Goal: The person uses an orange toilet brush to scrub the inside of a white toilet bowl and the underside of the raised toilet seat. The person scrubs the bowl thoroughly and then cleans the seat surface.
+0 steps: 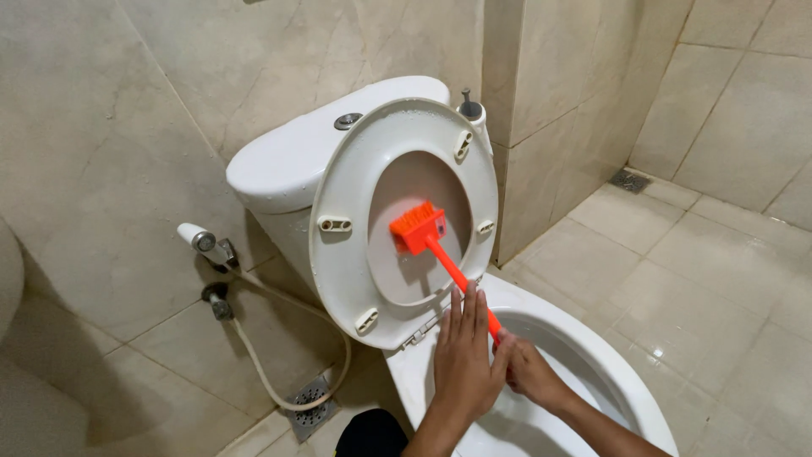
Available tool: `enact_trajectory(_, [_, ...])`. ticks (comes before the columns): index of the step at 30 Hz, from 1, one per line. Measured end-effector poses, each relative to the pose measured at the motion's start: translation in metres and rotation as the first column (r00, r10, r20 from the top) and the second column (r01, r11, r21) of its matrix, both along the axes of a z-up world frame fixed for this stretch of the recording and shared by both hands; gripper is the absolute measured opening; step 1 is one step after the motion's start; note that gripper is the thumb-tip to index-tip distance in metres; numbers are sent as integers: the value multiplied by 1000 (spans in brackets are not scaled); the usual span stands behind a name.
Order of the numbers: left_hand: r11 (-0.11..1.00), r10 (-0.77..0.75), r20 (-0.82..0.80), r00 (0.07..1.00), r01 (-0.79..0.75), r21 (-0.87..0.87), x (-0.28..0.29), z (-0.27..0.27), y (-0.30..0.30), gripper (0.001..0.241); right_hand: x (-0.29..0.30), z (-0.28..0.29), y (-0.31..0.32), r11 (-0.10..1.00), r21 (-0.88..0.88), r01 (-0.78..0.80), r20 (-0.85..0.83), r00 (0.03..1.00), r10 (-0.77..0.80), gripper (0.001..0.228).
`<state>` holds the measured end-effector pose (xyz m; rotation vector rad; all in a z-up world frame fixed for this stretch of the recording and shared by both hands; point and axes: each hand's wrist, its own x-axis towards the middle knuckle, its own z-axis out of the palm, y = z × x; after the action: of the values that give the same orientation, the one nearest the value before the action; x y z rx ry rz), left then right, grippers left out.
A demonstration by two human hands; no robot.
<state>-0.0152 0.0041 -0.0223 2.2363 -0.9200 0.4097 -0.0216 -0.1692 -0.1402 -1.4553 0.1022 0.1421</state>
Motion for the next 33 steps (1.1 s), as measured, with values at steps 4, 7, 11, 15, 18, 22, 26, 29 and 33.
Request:
enact_trajectory(4, [1000,-13,-8,1000,13,18,-1,-9,3,79,-5,-3,9,999,26,-26,-10,1000,27,53])
enact_trajectory(7, [1000,1,14,1000,-2,15,6,10,5,77,-9,49,24,999,-5,34,-36,999,-34,54])
enact_trajectory(11, [998,37,144,989,-29,-58,18,40,0,73,1,81,21,999,-10,37,39,999,-36,54])
enact_trajectory(15, [999,11,115,993,-5,-52,16,28,-1,72,6,50,11,998,-34,57,37,998,-56,55])
enact_trajectory(18, [1000,-8,59,998,6,21,6,-11,1,72,-4,-1,8,998,-54,18,44,999,-15,56])
enact_trajectory(22, [998,-9,13,1000,9,56,2,-16,6,73,-11,-3,21,999,33,27,-24,999,-26,55])
enact_trajectory(26, [999,19,84,996,-15,-45,9,15,6,74,-1,30,25,1000,9,-3,15,1000,3,60])
enact_trajectory(29, [998,41,96,995,-36,-56,11,32,4,72,1,56,24,1000,15,-11,44,999,10,58])
enact_trajectory(33, [999,13,82,997,-11,-31,8,10,4,72,1,21,10,1000,-5,14,48,999,-14,56])
